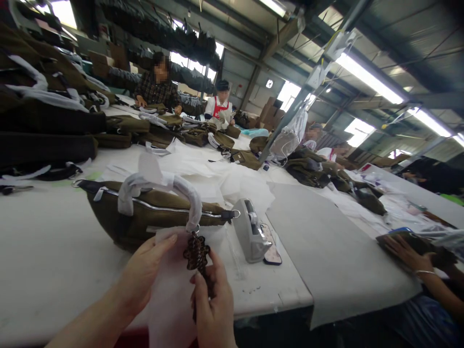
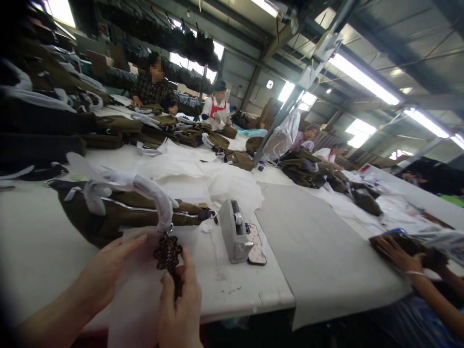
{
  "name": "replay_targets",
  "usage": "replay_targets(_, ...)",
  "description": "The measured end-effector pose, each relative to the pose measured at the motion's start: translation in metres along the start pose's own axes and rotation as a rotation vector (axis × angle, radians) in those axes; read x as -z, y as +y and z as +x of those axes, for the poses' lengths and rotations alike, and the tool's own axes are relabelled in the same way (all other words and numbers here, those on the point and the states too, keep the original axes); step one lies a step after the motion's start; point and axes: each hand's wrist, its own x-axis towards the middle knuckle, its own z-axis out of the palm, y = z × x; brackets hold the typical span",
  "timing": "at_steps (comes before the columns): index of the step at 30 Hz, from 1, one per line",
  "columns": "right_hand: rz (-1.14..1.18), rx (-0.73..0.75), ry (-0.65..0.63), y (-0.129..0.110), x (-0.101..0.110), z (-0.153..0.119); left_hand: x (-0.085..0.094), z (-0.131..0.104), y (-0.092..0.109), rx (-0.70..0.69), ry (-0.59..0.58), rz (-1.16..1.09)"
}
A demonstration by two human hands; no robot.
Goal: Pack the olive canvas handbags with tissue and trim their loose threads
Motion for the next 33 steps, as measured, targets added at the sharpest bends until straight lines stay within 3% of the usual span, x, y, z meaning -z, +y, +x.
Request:
replay_targets(5,0.039,-0.040,-0.006,0.003,-0.009,-0.003,0.000,0.000,-0.002,-0.088,-0.145,0.185)
replay_targets(9,-0.015,-0.018,-0.008,0.006,-0.014,-0.015,0.000,0.002,-0.005,-0.126,-0.177,0.248)
replay_targets(12,-0.079,0.089,0.034,0.005,0.003,-0.011,0.002,0.002,-0.004,-0.126,-0.183,0.243)
replay_targets(16,-0.112,0.108,0.224,0.004,0.039,0.024,0.005,0.002,0.001,-0.117,-0.196,0.269)
replay_targets(18,-0.002,0.040,0.107,0.006,0.047,0.044,0.008,0.003,0.002,-0.109,-0.218,0.280)
replay_targets(21,0.228,-0.078,-0.112,0.006,0.038,0.059,0.011,0.007,0.001,-0.109,-0.248,0.278)
replay_targets(25,0.194,0.069,-0.004,-0.009,0.012,0.054,0.011,0.010,-0.002,-0.124,-0.284,0.268)
replay_targets(28,0.075,0.191,-0.049,-0.028,-0.006,0.051,0.007,0.010,-0.005,-0.184,-0.245,0.267)
replay_targets(33,-0.091,0.244,-0.051,-0.042,-0.016,0.054,0.005,0.012,-0.013,-0.242,-0.134,0.329)
